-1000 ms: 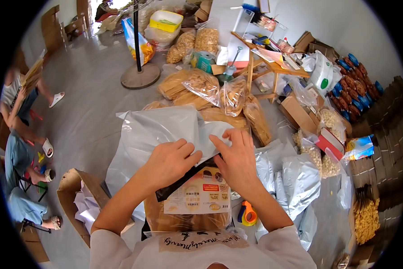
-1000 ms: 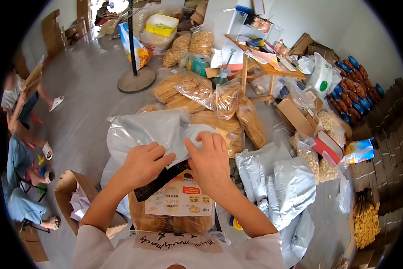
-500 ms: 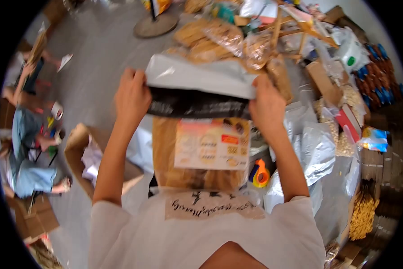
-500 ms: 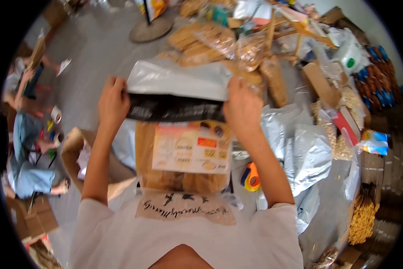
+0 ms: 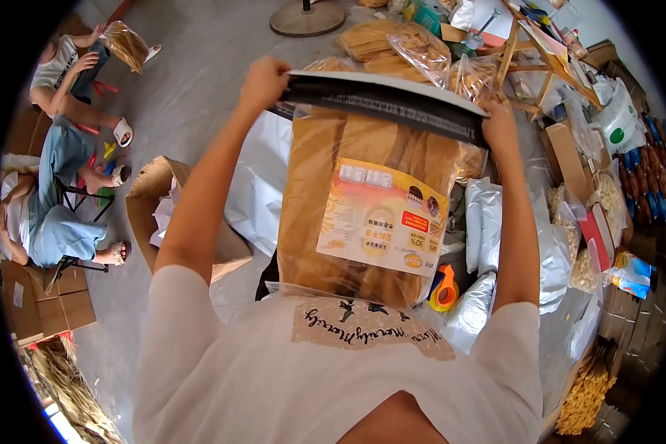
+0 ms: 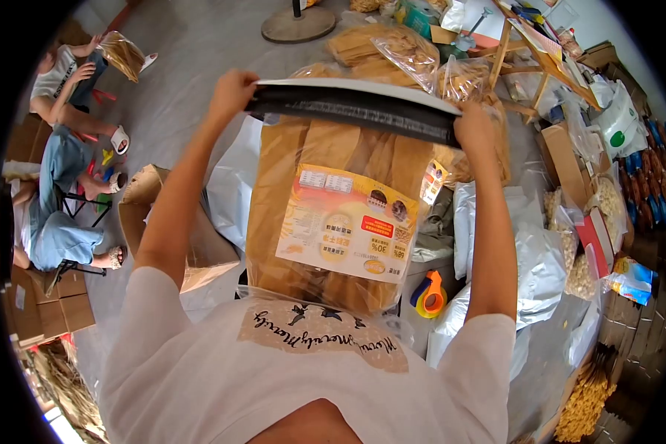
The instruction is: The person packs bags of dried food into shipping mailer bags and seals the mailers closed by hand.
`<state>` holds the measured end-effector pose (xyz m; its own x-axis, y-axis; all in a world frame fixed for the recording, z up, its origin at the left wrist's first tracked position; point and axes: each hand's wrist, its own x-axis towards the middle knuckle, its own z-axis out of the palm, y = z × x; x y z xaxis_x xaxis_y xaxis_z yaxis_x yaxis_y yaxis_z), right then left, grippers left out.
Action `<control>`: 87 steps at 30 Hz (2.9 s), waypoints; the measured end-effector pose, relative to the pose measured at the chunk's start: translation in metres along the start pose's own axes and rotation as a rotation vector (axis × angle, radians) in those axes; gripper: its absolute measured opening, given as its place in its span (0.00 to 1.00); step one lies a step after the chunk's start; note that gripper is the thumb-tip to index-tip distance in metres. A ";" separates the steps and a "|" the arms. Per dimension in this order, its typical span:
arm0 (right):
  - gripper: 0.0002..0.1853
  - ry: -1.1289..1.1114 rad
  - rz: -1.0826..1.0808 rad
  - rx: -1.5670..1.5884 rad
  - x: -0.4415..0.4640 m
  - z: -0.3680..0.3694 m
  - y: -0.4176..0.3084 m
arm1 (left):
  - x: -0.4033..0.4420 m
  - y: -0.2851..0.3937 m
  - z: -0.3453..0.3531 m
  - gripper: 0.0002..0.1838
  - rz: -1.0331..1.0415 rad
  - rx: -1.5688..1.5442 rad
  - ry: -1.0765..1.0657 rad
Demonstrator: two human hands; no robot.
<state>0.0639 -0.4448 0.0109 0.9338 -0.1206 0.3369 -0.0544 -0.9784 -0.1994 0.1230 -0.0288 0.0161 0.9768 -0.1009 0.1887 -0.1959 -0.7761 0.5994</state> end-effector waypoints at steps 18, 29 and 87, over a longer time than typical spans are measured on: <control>0.14 -0.081 0.413 1.408 -0.081 0.065 -0.013 | -0.026 -0.027 0.089 0.12 -0.666 -1.383 -0.196; 0.19 0.514 0.087 0.639 -0.111 0.002 -0.047 | -0.066 0.037 0.041 0.20 -0.042 -0.776 0.278; 0.12 -0.450 -0.382 0.465 -0.175 -0.110 -0.179 | -0.222 0.155 -0.050 0.15 0.373 -0.786 -0.291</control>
<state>-0.1287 -0.2672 0.0891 0.9176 0.3910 0.0720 0.3643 -0.7545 -0.5458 -0.1285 -0.0954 0.1057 0.8009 -0.4953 0.3366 -0.4007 -0.0255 0.9158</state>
